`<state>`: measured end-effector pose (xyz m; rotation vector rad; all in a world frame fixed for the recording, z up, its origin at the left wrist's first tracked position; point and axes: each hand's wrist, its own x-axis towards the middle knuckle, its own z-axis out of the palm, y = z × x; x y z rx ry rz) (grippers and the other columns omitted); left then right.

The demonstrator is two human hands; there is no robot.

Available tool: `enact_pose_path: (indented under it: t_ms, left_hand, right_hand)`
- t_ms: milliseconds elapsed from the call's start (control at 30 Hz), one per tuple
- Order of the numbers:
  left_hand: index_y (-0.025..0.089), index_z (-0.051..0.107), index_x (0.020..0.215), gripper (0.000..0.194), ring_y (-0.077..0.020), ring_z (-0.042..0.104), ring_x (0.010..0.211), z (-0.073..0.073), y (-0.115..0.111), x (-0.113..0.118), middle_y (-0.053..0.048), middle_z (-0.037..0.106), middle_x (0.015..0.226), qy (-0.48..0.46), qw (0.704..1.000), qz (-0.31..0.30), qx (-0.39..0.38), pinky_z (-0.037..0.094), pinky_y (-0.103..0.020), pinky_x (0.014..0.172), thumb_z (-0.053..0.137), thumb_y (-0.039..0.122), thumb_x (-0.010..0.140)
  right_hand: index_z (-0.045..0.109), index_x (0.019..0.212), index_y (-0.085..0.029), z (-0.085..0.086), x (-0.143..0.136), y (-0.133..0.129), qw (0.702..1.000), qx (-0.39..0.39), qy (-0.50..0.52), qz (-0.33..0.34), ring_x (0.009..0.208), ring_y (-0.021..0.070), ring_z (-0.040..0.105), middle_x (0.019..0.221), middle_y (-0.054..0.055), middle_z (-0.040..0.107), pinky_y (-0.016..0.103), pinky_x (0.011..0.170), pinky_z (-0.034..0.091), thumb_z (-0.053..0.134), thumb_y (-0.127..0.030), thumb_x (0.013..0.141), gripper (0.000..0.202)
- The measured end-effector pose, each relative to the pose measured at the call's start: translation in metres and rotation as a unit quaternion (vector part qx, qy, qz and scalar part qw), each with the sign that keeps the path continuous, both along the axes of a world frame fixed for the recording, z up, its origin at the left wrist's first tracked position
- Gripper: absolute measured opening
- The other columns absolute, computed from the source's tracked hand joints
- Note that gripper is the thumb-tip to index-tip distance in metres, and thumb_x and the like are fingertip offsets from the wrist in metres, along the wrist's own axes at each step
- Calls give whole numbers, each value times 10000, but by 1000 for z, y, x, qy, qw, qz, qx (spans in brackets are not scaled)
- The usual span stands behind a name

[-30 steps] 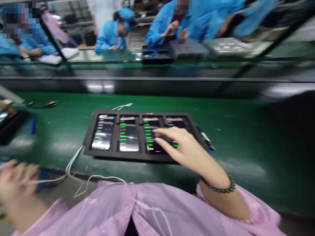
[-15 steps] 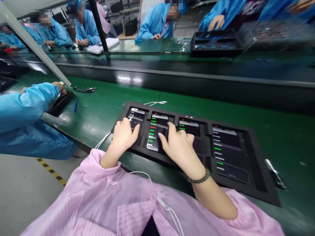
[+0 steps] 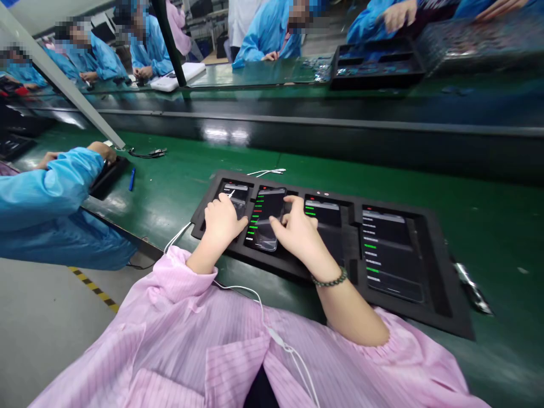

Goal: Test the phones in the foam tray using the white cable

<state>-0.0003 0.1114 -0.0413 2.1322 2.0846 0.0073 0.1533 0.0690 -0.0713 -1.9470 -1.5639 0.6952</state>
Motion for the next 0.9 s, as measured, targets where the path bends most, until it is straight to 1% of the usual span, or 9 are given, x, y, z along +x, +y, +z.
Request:
enact_pose_path:
  t_ms: [100,300,400,533,633,700,733,833,900]
  left_hand:
    - [73,420,1196,565,-394,663,1140,8,5,-2,-279,684,1128,-33,999,4,-23,492,-394,902,728,343,807]
    - [125,391,1177,622,-400,695,1068,30,-2,-9,-229,704,1063,-66,997,1,-45,505,-384,827,779,346,745]
    - [125,399,1165,571,-388,691,1056,30,-14,-14,-219,691,1073,-53,996,-4,-66,503,-387,822,760,346,782]
    - [187,431,991,492,-295,656,999,27,-32,-46,-122,647,1018,-127,991,-7,45,485,-339,795,781,466,786]
    - [226,395,838,407,-168,560,703,25,-50,-89,-5,549,758,-264,962,-1,61,430,-290,670,506,602,948]
    - [230,361,756,448,-134,442,577,19,-65,-115,25,443,628,-367,929,6,35,380,-278,603,301,595,1009]
    - [230,347,723,473,-127,401,547,14,-72,-125,31,406,591,-413,910,10,22,359,-273,576,285,604,1005]
    - [227,375,685,508,-97,338,471,-7,-91,-136,50,394,519,-511,855,36,-78,292,-244,486,447,679,906]
    - [218,426,725,517,-83,361,427,-23,-100,-133,46,479,506,-543,821,51,-171,279,-221,449,529,713,834]
  right_hand:
    - [396,1207,-172,7,2,7,999,1,27,-18,680,278,643,553,-46,555,448,871,427,463,-282,817,411]
    - [357,1037,-247,22,11,-4,987,-56,149,-21,549,238,582,520,-90,487,319,594,408,513,-309,810,283]
    - [388,1034,-236,26,8,-14,994,-78,77,7,585,236,592,552,-61,534,318,622,398,517,-293,840,240]
    - [466,1073,-191,25,5,-21,994,-85,-65,27,650,267,609,616,8,584,336,670,389,479,-286,911,188]
    - [520,1078,-177,25,10,-24,992,-44,-118,28,615,272,593,593,18,569,353,687,387,461,-322,939,209]
    - [560,1073,-189,27,12,-26,990,11,-132,55,583,254,571,561,5,554,376,735,391,437,-359,961,238]
    - [587,1065,-199,28,11,-26,986,41,-141,78,614,251,579,586,15,579,394,769,390,431,-373,969,253]
    - [686,1090,-232,27,-2,-24,957,112,-210,166,905,303,601,958,111,704,466,856,373,446,-411,990,315]
    - [712,1184,-250,22,-16,-20,929,130,-266,223,1091,356,536,1281,159,631,517,891,370,465,-437,997,361]
